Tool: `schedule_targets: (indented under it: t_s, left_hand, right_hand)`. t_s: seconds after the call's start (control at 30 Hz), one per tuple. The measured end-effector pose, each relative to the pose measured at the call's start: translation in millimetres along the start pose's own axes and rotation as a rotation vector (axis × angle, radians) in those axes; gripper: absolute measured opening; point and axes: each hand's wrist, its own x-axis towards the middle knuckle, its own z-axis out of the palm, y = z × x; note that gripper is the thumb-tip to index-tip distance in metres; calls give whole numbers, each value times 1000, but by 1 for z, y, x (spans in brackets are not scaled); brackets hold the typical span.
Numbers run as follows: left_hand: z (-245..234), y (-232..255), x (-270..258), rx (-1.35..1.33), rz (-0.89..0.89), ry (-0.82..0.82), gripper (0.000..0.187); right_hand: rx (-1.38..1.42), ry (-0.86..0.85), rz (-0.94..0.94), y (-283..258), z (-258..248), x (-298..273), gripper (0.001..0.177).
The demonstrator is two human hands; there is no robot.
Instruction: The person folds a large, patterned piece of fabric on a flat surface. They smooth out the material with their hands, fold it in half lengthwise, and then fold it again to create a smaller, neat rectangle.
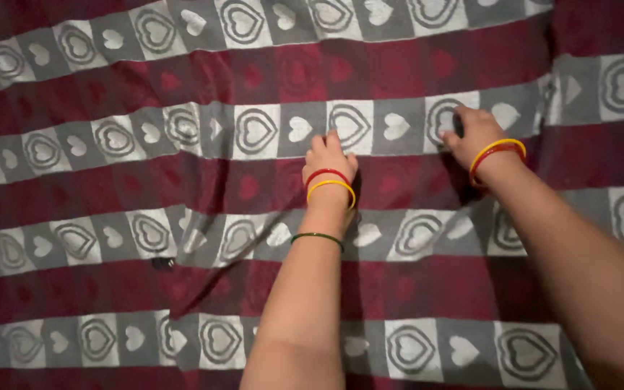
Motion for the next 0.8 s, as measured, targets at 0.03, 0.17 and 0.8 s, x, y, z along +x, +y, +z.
schedule_targets:
  t_s: [0.03, 0.17, 0.8]
  left_hand:
    - [-2, -1, 8, -2, -13, -24, 61]
    - [-9, 0, 42, 56, -17, -162, 52]
    - [-71, -125, 90, -41, -195, 171, 27]
  right_hand:
    - [-23, -14, 19, -4, 2, 9, 62]
    - [-158, -34, 265, -18, 12, 38, 60]
    - [185, 140, -192, -109, 99, 134, 22]
